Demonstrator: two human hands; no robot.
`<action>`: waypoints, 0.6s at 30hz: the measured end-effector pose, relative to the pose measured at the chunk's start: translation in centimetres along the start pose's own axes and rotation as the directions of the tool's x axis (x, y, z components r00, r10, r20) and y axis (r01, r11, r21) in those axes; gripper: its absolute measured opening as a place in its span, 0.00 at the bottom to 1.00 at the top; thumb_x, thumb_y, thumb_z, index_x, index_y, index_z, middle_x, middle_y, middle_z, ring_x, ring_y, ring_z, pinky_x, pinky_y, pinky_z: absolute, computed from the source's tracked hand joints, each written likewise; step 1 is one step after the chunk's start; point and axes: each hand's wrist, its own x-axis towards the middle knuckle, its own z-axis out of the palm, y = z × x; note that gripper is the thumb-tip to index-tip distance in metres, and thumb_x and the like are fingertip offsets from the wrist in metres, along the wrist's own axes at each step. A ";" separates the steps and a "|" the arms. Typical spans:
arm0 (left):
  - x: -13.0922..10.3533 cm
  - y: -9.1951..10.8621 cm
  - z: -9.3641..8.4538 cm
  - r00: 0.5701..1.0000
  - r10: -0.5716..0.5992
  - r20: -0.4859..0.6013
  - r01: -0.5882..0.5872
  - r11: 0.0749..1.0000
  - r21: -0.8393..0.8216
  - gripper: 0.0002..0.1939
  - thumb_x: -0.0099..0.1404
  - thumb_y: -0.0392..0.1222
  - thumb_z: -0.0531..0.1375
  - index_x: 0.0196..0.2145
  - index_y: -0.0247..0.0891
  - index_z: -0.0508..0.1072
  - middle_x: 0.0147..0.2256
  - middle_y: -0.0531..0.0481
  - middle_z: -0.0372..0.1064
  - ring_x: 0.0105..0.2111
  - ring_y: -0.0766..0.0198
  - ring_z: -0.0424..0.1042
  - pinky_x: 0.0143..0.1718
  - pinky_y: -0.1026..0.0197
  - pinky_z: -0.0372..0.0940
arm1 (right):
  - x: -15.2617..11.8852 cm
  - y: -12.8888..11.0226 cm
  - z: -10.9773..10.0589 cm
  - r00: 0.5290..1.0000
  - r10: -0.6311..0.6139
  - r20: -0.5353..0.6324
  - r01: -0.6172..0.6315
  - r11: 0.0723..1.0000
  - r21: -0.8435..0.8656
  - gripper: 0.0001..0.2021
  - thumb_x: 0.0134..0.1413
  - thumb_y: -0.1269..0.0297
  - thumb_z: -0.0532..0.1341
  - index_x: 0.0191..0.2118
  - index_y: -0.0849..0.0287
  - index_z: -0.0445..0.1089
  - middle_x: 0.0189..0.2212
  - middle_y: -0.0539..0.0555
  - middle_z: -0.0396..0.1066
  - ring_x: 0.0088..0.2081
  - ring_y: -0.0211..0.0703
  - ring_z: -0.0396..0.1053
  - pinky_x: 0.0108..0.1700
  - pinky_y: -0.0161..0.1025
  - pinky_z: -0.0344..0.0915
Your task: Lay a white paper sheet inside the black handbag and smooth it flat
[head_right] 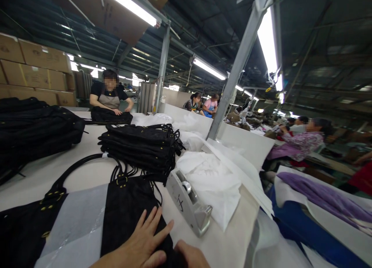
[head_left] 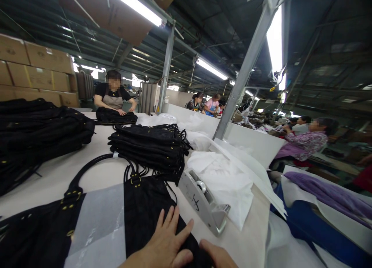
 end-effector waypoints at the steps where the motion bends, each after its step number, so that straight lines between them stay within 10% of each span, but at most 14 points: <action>1: 0.1 0.0 0.2 1.000 0.011 -0.005 -0.011 1.000 0.020 0.35 0.70 0.52 0.57 0.69 0.50 0.45 0.68 0.29 0.28 0.65 0.32 0.24 0.60 0.23 0.32 | 0.1 -0.3 0.2 1.000 -0.020 -0.024 0.021 0.998 0.053 0.17 0.43 0.50 0.62 0.28 0.55 0.56 0.25 0.46 0.59 0.29 0.38 0.54 0.32 0.36 0.53; 4: 0.6 -0.6 1.3 0.997 0.064 -0.038 -0.061 0.995 0.078 0.37 0.66 0.56 0.61 0.68 0.56 0.50 0.68 0.30 0.31 0.65 0.25 0.27 0.57 0.18 0.32 | 0.6 -1.4 0.0 0.999 -0.041 0.009 0.037 0.963 0.266 0.16 0.40 0.55 0.64 0.28 0.55 0.56 0.24 0.45 0.58 0.28 0.36 0.56 0.31 0.34 0.53; 7: 0.9 -1.4 2.3 0.987 0.141 -0.075 -0.134 0.987 0.093 0.36 0.67 0.63 0.56 0.67 0.57 0.51 0.68 0.28 0.35 0.64 0.19 0.33 0.52 0.13 0.37 | 0.8 -2.9 -1.2 0.964 0.164 0.210 -0.227 0.918 0.325 0.12 0.36 0.61 0.63 0.28 0.58 0.62 0.23 0.46 0.60 0.25 0.34 0.60 0.25 0.32 0.51; 14: -0.1 -1.1 1.8 0.981 0.157 -0.118 -0.153 0.987 0.041 0.40 0.66 0.71 0.46 0.69 0.52 0.47 0.68 0.26 0.34 0.65 0.23 0.32 0.55 0.16 0.38 | 0.3 -7.2 -2.8 0.883 0.429 0.190 -0.467 0.843 0.267 0.22 0.48 0.42 0.61 0.32 0.60 0.65 0.22 0.44 0.57 0.18 0.29 0.55 0.15 0.27 0.43; 18: -0.9 -0.3 0.9 0.986 0.129 -0.100 -0.132 0.991 -0.024 0.37 0.68 0.67 0.50 0.69 0.54 0.47 0.68 0.31 0.32 0.66 0.27 0.30 0.58 0.18 0.35 | 2.0 -8.4 -3.2 0.734 0.546 0.405 -0.649 0.740 0.179 0.13 0.49 0.54 0.64 0.34 0.57 0.65 0.18 0.42 0.59 0.14 0.30 0.54 0.13 0.27 0.46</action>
